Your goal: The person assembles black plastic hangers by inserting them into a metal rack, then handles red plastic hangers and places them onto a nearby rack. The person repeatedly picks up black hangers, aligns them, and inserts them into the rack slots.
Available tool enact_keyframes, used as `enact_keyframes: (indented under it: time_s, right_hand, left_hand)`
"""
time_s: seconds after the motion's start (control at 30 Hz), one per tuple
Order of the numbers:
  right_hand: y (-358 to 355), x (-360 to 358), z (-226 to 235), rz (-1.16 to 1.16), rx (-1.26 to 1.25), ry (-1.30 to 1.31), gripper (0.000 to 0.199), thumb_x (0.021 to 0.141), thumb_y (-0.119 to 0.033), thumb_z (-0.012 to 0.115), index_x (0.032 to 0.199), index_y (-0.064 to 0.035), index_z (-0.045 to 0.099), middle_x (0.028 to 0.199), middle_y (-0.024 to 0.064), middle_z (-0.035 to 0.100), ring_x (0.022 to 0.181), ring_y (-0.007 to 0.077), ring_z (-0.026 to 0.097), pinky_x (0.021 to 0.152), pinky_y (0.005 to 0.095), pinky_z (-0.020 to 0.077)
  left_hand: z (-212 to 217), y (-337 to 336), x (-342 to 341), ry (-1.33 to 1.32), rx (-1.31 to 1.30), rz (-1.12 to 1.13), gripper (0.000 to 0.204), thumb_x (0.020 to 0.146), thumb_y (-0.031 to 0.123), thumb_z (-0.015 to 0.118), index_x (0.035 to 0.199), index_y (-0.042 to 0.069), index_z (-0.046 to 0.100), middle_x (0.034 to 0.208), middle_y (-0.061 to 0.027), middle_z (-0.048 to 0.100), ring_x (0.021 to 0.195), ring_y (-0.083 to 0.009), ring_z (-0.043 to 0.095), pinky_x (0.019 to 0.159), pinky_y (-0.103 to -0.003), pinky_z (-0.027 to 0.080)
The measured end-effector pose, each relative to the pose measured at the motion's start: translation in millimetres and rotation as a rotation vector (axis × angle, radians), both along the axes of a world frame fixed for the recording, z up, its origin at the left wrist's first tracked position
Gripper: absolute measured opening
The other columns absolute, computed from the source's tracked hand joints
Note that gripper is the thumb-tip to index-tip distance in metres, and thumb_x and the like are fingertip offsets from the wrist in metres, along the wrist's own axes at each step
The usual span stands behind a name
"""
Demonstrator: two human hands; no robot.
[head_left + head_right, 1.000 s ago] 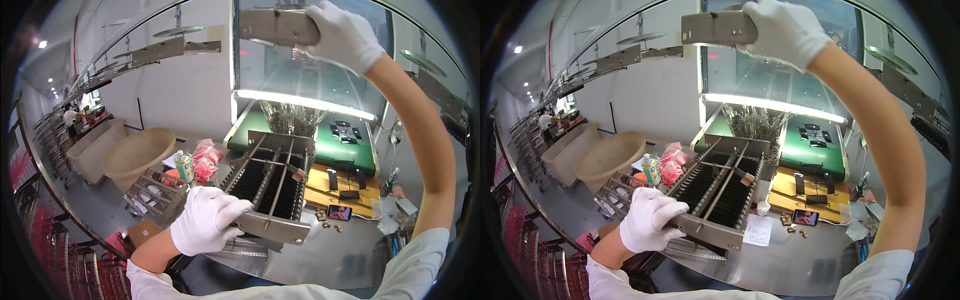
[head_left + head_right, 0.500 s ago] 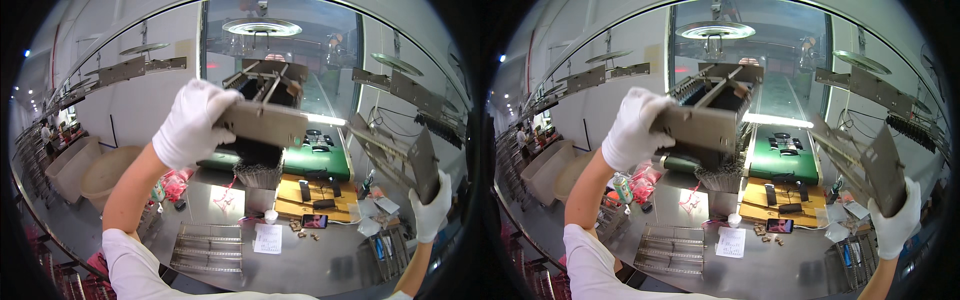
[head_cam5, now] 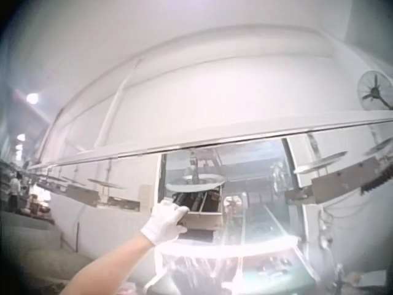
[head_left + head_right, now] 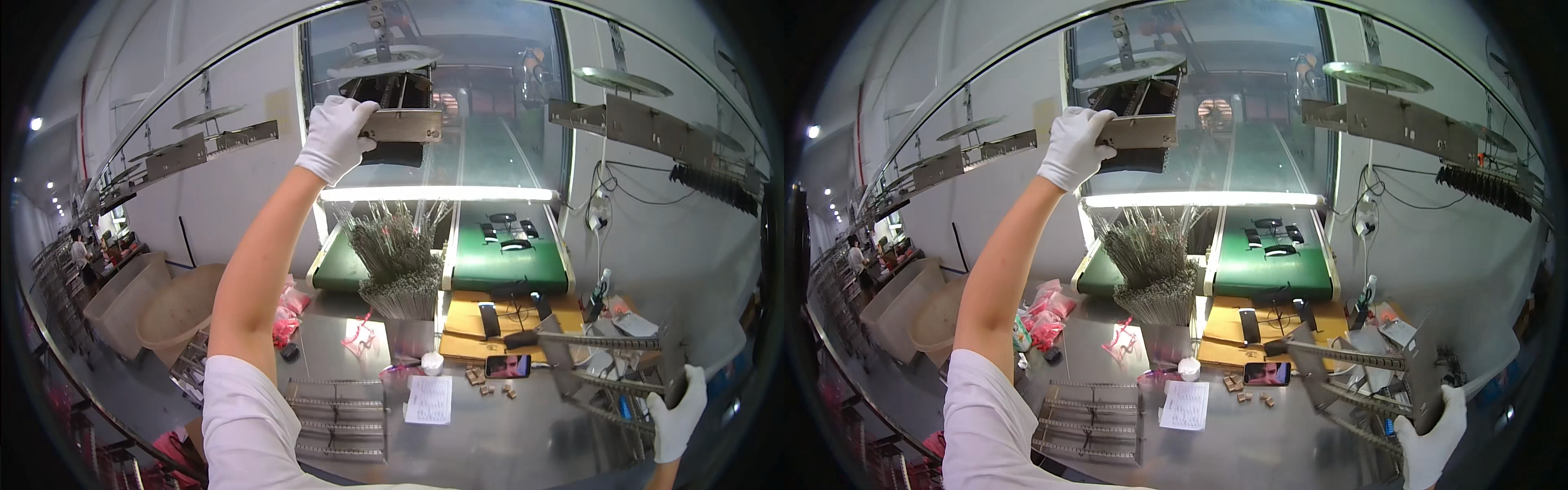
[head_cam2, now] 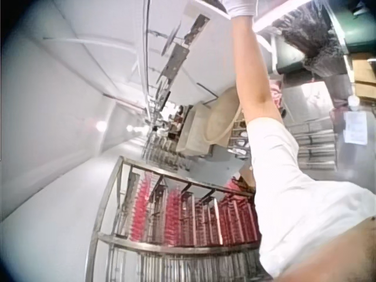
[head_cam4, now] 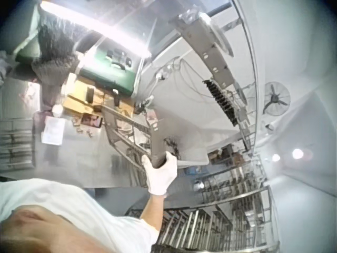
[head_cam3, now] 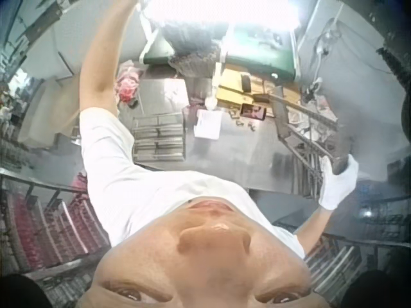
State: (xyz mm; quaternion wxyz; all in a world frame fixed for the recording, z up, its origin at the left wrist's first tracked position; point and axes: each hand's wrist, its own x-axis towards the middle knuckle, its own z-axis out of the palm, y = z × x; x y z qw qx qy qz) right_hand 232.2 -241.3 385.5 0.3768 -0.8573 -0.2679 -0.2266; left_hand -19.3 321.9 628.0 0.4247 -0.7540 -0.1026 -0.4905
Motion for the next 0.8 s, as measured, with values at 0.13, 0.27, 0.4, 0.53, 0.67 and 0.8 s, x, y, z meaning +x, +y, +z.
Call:
enact_keyframes:
  time_s: [0.13,0.27,0.4,0.53,0.67,0.8]
  right_hand:
    - [-19,22,-55,0.058,0.215,0.236,0.072,0.066,-0.020,0.084,0.128,0.0070,0.058,0.113,0.0132,0.064,0.103,0.0252,0.061,0.095,0.0365,0.0480]
    - [-2,31,-104,0.261,0.331,0.522,0.075,0.069,-0.011,0.082,0.136,0.0073,0.056,0.111,0.0101,0.067,0.095,0.0162,0.063,0.088,0.0297,0.0513]
    - [6,23,-164,0.187,0.371,0.982,0.082,0.073,-0.001,0.075,0.150,0.0020,0.048,0.091,0.0020,0.064,0.066,0.0080,0.055,0.057,0.0228,0.0456]
    - [7,36,-263,0.191,0.584,1.345,0.073,0.082,0.004,0.067,0.151,-0.0031,0.048,0.084,-0.0009,0.059,0.051,0.0040,0.043,0.046,0.0205,0.0351]
    - [35,40,-304,0.217,0.622,1.473,0.047,0.088,0.000,0.061,0.134,-0.0075,0.059,0.080,-0.0025,0.056,0.049,0.0029,0.041,0.043,0.0192,0.0359]
    - [37,65,-344,0.112,0.373,1.387,0.025,0.093,-0.006,0.061,0.116,-0.0055,0.069,0.082,0.0064,0.068,0.057,0.0092,0.058,0.050,0.0258,0.0471]
  left_hand:
    - [-19,-8,5,-0.014,-0.031,-0.093,0.061,0.066,0.022,0.089,0.121,0.013,0.064,0.094,-0.0115,0.068,0.098,-0.0381,0.063,0.084,-0.048,0.051]
    - [-11,-25,4,0.018,0.114,-0.173,0.068,0.061,0.020,0.094,0.123,0.012,0.068,0.096,-0.0142,0.073,0.082,-0.0358,0.070,0.075,-0.044,0.056]
    - [-34,-65,12,-0.158,0.048,-0.022,0.066,0.090,0.030,0.080,0.149,0.016,0.055,0.142,-0.0159,0.062,0.124,-0.0275,0.062,0.105,-0.042,0.049]
    - [-139,-97,12,-0.476,-0.112,-0.353,0.036,0.090,0.016,0.078,0.123,0.006,0.068,0.121,-0.0152,0.070,0.106,-0.0260,0.067,0.088,-0.038,0.054]
    - [-319,-163,26,0.112,-1.062,-0.660,0.032,0.085,0.003,0.070,0.116,0.008,0.066,0.110,-0.0121,0.067,0.099,-0.0331,0.065,0.090,-0.042,0.053]
    - [-506,-199,75,0.595,-1.222,-0.685,0.033,0.086,0.011,0.071,0.119,0.007,0.067,0.114,-0.0134,0.070,0.105,-0.0354,0.067,0.087,-0.044,0.055]
